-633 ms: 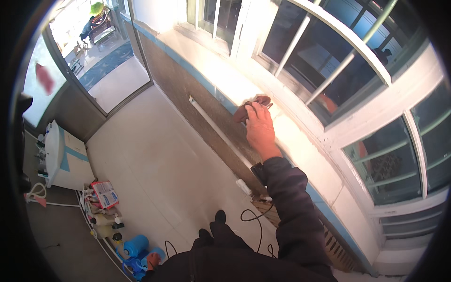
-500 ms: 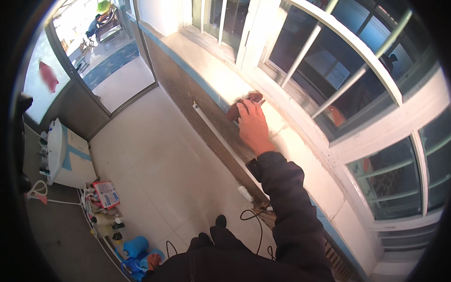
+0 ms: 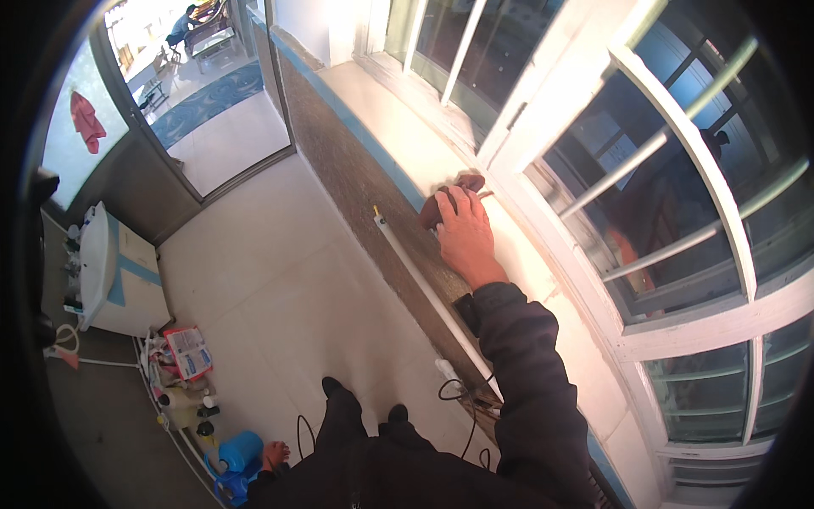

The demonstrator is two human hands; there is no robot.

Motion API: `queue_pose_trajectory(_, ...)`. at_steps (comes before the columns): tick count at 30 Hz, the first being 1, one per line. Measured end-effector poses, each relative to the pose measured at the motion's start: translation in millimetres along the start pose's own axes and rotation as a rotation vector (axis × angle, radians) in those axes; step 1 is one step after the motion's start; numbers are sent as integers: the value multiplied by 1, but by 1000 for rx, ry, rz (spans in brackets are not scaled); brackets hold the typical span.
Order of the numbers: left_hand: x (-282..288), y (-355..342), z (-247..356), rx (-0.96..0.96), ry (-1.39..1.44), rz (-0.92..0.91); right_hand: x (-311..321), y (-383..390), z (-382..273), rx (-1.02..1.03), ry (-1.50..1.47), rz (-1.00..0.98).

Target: The person kneels and wipes white wall-mounted pipes with a brown cloth, then stands and wipes the window sill and frame. The person uses a cloth to clean the surfaces in a tiled room.

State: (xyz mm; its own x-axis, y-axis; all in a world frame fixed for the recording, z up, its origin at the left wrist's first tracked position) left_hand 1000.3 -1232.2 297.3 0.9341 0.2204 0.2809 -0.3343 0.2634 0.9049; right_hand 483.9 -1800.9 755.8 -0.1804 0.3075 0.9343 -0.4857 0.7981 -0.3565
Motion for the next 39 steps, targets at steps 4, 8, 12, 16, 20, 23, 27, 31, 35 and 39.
queue_pose_trajectory(4, 18, -34, 64, -16, -56, 80, -9, -37, -6, -7, 48, -23)
queue_pose_trajectory(8, 54, -52, 115, -106, 19, 90, -32, -81, -8, -30, 99, -52)
queue_pose_trajectory(12, 91, -66, 130, -116, -30, 110, -55, -126, -9, -31, 124, -62)
queue_pose_trajectory(16, 103, -72, 108, -45, 68, 56, -71, -175, -12, 4, 116, -54)
queue_pose_trajectory(20, 102, -69, 63, 97, 204, 10, -93, -230, -17, 63, 101, -29)
queue_pose_trajectory(23, 86, -68, 38, 237, 691, -251, -110, -274, -20, 106, 99, -9)
queue_pose_trajectory(27, 69, -59, 32, 126, 863, -302, -136, -337, -23, 151, 142, 27)
queue_pose_trajectory(31, 63, -40, 26, 78, 84, 72, -164, -405, -25, 229, 165, 48)
queue_pose_trajectory(35, 46, -13, 24, 128, -207, 186, -187, -459, -24, 224, 164, 63)
queue_pose_trajectory(39, 30, 0, 30, 86, -194, 204, -196, -478, -23, 209, 141, 48)
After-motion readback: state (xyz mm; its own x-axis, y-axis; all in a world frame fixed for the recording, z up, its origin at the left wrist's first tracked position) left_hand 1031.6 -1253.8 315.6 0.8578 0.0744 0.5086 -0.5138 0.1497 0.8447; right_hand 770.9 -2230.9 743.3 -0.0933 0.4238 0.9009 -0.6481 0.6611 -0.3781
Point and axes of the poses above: each hand's wrist, its own y-axis away from the middle knuckle, its own x-axis out of the back of the hand, z = x × y, the point moved 10 cm from there along -y, towards the middle knuckle, and after that the axes turned 13 degrees about x, right-handed, at the moved point
